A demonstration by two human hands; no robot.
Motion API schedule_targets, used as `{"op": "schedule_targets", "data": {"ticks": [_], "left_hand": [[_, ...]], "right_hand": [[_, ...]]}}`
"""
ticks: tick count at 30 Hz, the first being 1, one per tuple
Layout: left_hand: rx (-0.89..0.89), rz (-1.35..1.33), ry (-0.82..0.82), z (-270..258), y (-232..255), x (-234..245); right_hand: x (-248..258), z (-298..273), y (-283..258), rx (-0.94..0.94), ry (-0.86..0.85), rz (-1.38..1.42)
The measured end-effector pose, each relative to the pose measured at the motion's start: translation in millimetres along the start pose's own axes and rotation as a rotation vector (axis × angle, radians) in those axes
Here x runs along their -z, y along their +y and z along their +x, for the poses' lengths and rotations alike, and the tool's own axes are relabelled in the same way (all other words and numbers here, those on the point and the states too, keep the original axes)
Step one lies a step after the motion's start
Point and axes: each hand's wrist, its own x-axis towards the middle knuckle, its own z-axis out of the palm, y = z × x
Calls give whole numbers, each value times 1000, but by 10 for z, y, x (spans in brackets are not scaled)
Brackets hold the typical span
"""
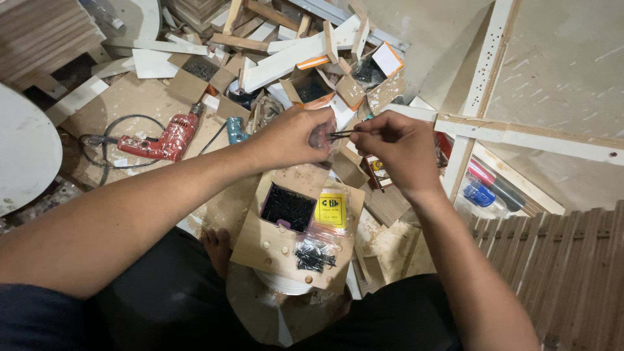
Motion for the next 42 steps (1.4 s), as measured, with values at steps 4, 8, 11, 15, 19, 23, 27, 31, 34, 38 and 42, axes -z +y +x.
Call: {"op": "schedule_targets", "data": {"ticks": [4,8,11,15,19,23,27,31,34,38,42], "left_hand": [[-14,23,-21,6,-21,-66],[-22,66,-67,-9,-21,-121],[-25,60,-75,14,-43,-177],[-32,-9,-40,55,-143,-267],[-3,-59,5,-56,40,-137],[35,-230,75,-111,95,10],[132,-462,130,-45,-75,67],[101,-457,121,-74,-106,59],[123,-424,120,-70,-107,57],[95,-311,89,-34,-212,-20],[127,-220,88,27,-300,-84]], "right_hand": [[-52,-29,-74,2,-19,-98],[-117,-105,-226,123,-45,-332],[-134,-102,-163,313,-109,-539],[-163,-113,-223,341,-123,-564],[-152,-128,-363,269,-74,-477],[-25,97,-17,177,30,-152],[-215,150,471,-154,-452,-607],[-792,84,1698,248,-764,-898],[-1213,-121,2214,148,-891,-802],[-1381,-372,2086,181,-830,-973],[-1446,-319,2211,306,-899,-1047]]}}
